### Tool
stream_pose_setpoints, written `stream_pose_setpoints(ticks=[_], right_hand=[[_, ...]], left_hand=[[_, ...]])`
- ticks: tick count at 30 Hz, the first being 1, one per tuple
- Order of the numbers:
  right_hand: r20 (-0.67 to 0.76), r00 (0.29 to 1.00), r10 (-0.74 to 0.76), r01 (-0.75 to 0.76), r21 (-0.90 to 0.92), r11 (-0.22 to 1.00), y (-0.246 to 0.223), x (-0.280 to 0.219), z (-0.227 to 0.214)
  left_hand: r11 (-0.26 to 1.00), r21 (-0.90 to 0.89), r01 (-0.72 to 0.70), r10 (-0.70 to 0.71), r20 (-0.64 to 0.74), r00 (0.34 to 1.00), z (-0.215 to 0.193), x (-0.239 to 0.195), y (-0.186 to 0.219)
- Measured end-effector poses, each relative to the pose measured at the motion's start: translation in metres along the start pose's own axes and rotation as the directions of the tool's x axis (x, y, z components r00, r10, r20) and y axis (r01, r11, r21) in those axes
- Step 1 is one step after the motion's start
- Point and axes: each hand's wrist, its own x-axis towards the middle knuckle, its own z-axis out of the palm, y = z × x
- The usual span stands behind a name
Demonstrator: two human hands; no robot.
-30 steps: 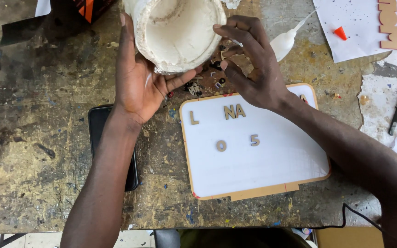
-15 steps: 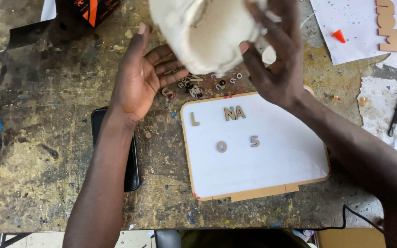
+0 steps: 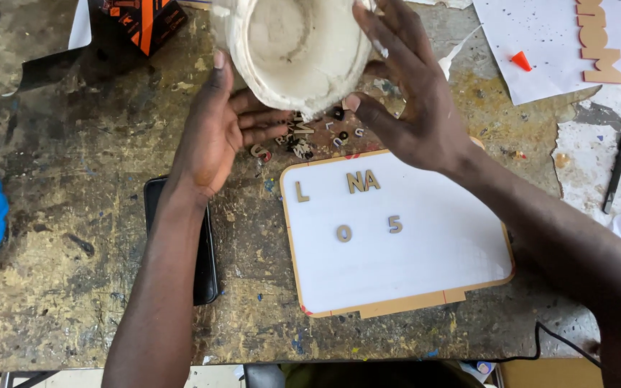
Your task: Gluing small wooden letters and numbers onto a white board to create a sign
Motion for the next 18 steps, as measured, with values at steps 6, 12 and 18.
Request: stream_pose_setpoints(ticks=[6,12,18], right_hand=[[0.100,0.994,0.036,-0.079,0.468,0.880,0.034,-0.005,0.002],[0.218,0.975,0.034,-0.132,0.452,0.882,0.027,0.009,0.005],[0.218,0.966,-0.141,0.156,-0.051,0.986,0.040,0.000,0.025]], left_hand=[[0.992,0.082,-0.098,0.103,-0.068,0.992,-0.005,0.003,-0.001],[0.944,0.250,-0.216,0.221,0.007,0.975,-0.017,0.012,-0.019],[0.439,0.802,-0.404,0.332,0.273,0.903,-0.014,0.009,-0.035]])
